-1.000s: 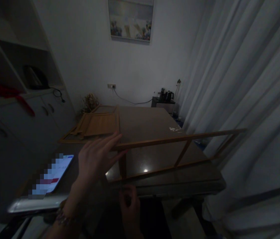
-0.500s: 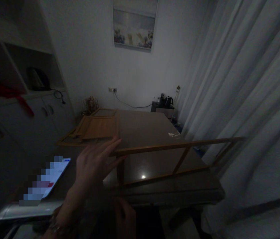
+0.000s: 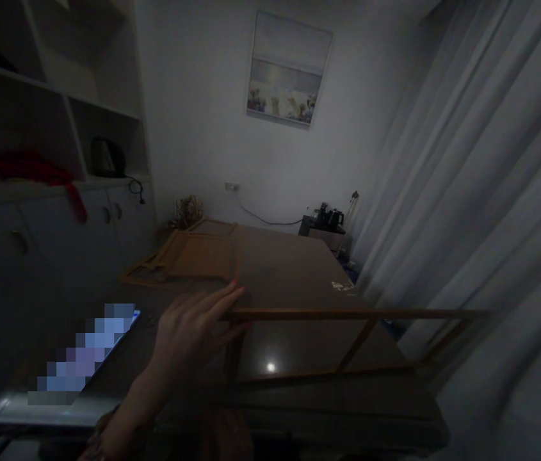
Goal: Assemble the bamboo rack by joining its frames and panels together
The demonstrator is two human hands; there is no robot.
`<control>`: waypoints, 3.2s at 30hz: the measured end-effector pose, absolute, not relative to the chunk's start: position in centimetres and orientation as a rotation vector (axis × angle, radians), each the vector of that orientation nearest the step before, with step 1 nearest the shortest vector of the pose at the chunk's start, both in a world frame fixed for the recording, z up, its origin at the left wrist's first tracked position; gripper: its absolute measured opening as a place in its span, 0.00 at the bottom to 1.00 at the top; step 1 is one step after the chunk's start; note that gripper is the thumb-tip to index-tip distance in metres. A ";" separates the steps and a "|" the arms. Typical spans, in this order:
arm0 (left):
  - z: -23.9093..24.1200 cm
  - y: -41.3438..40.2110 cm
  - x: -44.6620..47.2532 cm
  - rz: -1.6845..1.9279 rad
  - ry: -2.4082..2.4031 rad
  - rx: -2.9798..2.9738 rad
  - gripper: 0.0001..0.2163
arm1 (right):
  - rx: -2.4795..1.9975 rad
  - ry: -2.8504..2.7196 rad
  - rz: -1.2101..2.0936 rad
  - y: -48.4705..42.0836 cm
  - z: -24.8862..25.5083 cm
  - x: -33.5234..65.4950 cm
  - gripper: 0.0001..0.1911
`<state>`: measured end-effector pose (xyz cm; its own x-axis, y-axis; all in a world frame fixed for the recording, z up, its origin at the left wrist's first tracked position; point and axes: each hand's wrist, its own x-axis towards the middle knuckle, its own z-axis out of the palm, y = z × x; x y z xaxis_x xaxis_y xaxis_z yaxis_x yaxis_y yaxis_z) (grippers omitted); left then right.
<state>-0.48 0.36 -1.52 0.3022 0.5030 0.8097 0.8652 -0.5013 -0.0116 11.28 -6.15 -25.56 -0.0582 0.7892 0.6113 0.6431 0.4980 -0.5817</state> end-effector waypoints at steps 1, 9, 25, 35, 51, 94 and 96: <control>-1.5 0.3 -0.5 -1.078 -1.218 -2.126 0.21 | -1.214 -1.769 0.173 -6.0 -25.9 11.3 0.18; -1.5 0.1 -0.6 -1.057 -1.264 -2.142 0.22 | -1.168 -1.744 0.209 -5.8 -27.2 11.9 0.17; -1.1 0.2 -0.6 -1.069 -1.235 -2.125 0.20 | -1.189 -1.775 0.643 -7.0 -22.4 14.5 0.20; -1.1 0.1 -1.0 -1.029 -1.196 -2.119 0.19 | -1.237 -1.656 0.633 -7.0 -22.4 13.4 0.12; -1.0 0.2 -0.9 -1.049 -1.154 -2.073 0.19 | -1.314 -1.678 0.297 -7.4 -23.1 11.1 0.18; -1.0 0.2 -0.9 -1.037 -1.155 -2.090 0.18 | -1.361 -1.258 0.578 -8.0 -23.1 10.4 0.14; -0.9 0.1 -0.9 -1.034 -1.158 -2.096 0.19 | -1.327 -1.366 0.420 -7.9 -23.8 10.6 0.13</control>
